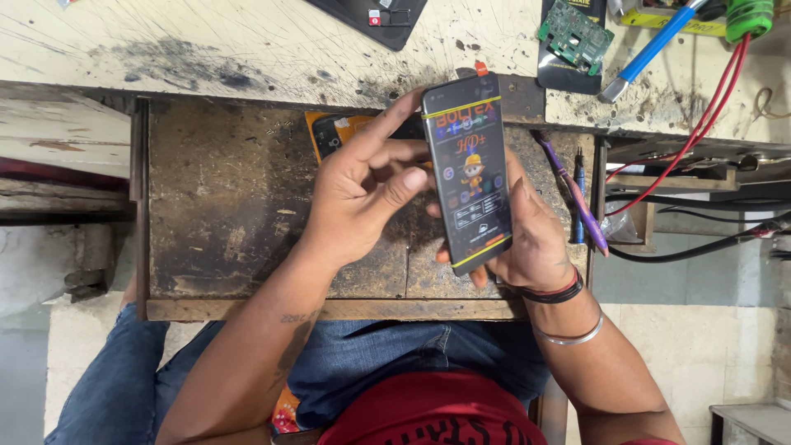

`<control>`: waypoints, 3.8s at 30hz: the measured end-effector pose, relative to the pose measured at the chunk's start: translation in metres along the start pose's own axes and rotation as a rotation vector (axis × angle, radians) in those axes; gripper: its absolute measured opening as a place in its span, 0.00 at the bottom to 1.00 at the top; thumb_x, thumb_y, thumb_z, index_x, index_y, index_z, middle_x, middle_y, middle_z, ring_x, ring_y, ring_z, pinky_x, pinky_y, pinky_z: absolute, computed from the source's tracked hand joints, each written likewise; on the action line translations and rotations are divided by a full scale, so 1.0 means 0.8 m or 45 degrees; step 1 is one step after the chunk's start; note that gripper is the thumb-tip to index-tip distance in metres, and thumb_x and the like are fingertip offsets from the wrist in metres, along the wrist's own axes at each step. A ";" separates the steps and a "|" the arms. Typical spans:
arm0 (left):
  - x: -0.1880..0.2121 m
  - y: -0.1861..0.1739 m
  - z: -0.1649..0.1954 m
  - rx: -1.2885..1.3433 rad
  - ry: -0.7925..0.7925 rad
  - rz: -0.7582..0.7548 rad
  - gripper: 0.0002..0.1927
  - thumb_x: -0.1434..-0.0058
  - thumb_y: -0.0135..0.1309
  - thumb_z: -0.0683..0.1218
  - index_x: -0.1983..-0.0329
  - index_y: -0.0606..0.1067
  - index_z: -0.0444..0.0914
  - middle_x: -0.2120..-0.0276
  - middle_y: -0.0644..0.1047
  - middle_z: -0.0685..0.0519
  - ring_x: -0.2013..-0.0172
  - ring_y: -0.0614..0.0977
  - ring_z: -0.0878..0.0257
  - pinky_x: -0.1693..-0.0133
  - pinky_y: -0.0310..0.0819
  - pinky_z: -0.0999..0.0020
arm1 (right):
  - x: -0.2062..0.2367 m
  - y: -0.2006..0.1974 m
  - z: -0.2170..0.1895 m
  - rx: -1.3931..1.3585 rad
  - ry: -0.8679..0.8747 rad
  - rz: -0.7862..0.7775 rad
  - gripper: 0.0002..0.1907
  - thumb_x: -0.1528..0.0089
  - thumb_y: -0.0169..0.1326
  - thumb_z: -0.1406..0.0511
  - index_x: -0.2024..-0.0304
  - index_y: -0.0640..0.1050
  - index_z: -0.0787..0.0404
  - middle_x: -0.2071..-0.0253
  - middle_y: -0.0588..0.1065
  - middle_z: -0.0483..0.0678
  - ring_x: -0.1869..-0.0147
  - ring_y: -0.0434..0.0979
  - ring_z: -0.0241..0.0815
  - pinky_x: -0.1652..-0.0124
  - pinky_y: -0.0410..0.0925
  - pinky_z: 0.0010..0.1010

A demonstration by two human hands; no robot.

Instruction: The person tests a replacement smartphone display by powering the phone and viewing its screen, then removes the back cover and battery from the phone body. They then hold the phone motherboard on the bench and solder on it with a green-handled soldering iron, repositioning the board as they work.

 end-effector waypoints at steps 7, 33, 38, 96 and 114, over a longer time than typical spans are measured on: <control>-0.003 -0.019 0.013 0.169 -0.057 -0.082 0.41 0.30 0.62 0.41 0.19 0.55 0.44 0.50 0.82 0.45 0.60 0.83 0.71 0.55 0.79 0.76 | -0.011 0.006 0.007 -0.095 0.012 0.028 0.44 0.25 0.44 0.48 0.15 0.42 0.57 0.45 0.76 0.66 0.61 0.85 0.55 0.83 0.70 0.27; -0.015 -0.052 0.024 0.255 -0.035 -0.129 0.44 0.32 0.63 0.36 0.18 0.54 0.45 0.56 0.81 0.50 0.52 0.82 0.69 0.47 0.84 0.71 | -0.042 0.017 0.016 -0.098 0.059 0.027 0.46 0.26 0.46 0.48 0.16 0.42 0.58 0.47 0.76 0.68 0.63 0.84 0.58 0.84 0.71 0.29; -0.013 -0.053 0.025 0.261 -0.037 -0.137 0.45 0.32 0.64 0.36 0.18 0.54 0.44 0.56 0.80 0.50 0.52 0.82 0.69 0.47 0.83 0.72 | -0.040 0.016 0.018 -0.094 0.060 0.021 0.46 0.26 0.46 0.48 0.16 0.42 0.59 0.47 0.76 0.68 0.63 0.84 0.59 0.83 0.71 0.30; -0.033 -0.044 0.013 0.351 -0.102 -0.149 0.44 0.34 0.64 0.36 0.20 0.55 0.42 0.52 0.81 0.45 0.56 0.86 0.64 0.51 0.86 0.70 | -0.046 0.000 0.004 -0.053 0.027 -0.007 0.45 0.27 0.51 0.51 0.18 0.43 0.58 0.47 0.75 0.71 0.60 0.84 0.62 0.80 0.74 0.34; -0.038 -0.038 0.017 0.292 -0.071 -0.160 0.43 0.33 0.64 0.38 0.20 0.56 0.42 0.50 0.81 0.45 0.52 0.85 0.65 0.49 0.87 0.69 | -0.041 -0.014 0.004 -0.157 0.040 -0.067 0.43 0.26 0.48 0.52 0.17 0.44 0.58 0.46 0.76 0.70 0.61 0.84 0.63 0.81 0.73 0.34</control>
Point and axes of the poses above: each hand's wrist, its own x-axis away from the middle knuckle, its own y-axis out of the palm, z = x × y, the point moved 1 cm from there along -x, towards the middle knuckle
